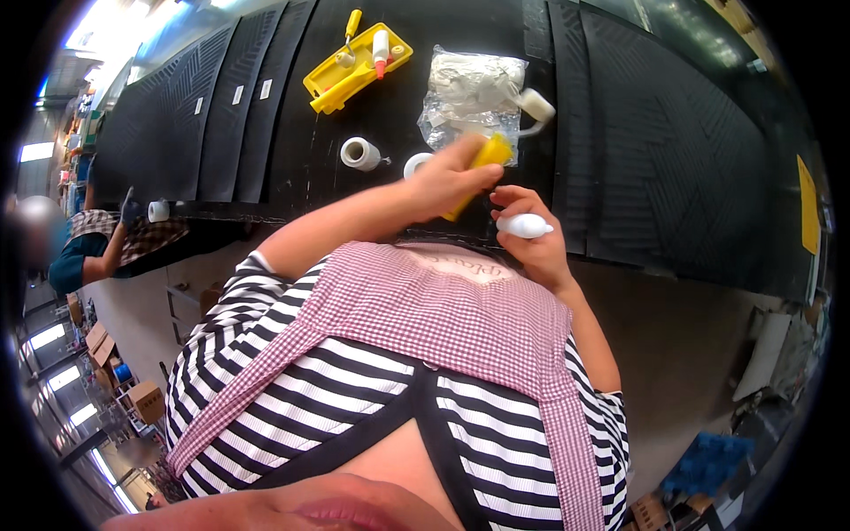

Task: The person labels a rubber mat by applying adhesive from a bottle to small tags and then pressing them onto the mat using a handheld roller.

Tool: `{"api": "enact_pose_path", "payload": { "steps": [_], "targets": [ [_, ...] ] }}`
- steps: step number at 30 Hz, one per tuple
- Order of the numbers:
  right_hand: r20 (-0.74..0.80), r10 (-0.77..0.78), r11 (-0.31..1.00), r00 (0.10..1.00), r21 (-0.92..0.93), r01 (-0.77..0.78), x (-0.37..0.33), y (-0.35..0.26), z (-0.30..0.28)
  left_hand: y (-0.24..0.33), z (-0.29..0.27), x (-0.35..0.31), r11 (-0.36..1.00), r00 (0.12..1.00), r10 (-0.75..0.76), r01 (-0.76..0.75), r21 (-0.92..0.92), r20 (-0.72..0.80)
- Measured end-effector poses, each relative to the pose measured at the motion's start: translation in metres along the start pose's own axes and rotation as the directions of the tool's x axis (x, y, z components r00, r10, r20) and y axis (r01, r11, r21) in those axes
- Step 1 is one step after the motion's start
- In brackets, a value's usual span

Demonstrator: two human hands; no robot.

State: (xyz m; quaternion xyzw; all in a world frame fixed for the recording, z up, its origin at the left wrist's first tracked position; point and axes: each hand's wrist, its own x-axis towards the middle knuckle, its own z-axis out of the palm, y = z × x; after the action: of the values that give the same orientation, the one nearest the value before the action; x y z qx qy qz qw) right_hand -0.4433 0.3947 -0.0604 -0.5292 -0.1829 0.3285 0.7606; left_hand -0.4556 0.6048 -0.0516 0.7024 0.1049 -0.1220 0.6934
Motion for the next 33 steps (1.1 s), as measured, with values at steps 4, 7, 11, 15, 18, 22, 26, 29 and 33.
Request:
{"api": "enact_pose_path", "payload": {
  "steps": [4,7,11,15,18,22,26,29,33],
  "targets": [
    [0.006,-0.016,0.997,1.000,-0.079,0.016,-0.016,0.040,-0.016,-0.015,0.047,0.007,0.936,0.997,-0.068,0.078,-0.342,0.042],
    [-0.118,0.276,0.961,0.954,0.071,-0.269,-0.030,0.033,-0.015,-0.026,0.058,0.009,0.913,0.989,-0.114,0.140,-0.384,0.090],
    [-0.155,0.149,0.986,0.976,0.092,-0.136,-0.043,0.018,-0.019,-0.007,0.033,0.014,0.982,0.990,-0.009,-0.018,0.187,0.143],
    [-0.214,0.105,0.994,0.971,-0.004,-0.108,-0.055,0.018,-0.038,-0.008,-0.018,0.037,0.435,0.979,0.043,-0.200,0.878,0.201],
    [-0.208,0.124,0.992,0.970,0.017,-0.123,-0.058,0.012,-0.046,0.005,-0.025,0.057,0.239,0.985,-0.025,-0.162,0.957,0.173],
    [-0.150,0.121,0.991,0.981,-0.031,-0.127,-0.057,0.010,-0.053,0.000,-0.039,0.077,0.184,0.958,0.232,-0.214,0.959,0.169],
    [-0.146,0.127,0.992,0.981,0.015,-0.126,-0.055,0.009,-0.054,-0.017,-0.039,0.095,0.179,0.973,0.223,-0.105,0.978,0.064],
    [-0.152,0.138,0.990,0.979,0.029,-0.135,-0.056,0.007,-0.057,-0.026,-0.036,0.103,0.189,0.971,0.238,-0.039,0.981,-0.008],
    [-0.166,0.142,0.990,0.976,0.046,-0.136,-0.059,0.011,-0.064,-0.028,-0.038,0.109,0.156,0.981,0.193,-0.005,0.988,-0.026]
  ]
}}
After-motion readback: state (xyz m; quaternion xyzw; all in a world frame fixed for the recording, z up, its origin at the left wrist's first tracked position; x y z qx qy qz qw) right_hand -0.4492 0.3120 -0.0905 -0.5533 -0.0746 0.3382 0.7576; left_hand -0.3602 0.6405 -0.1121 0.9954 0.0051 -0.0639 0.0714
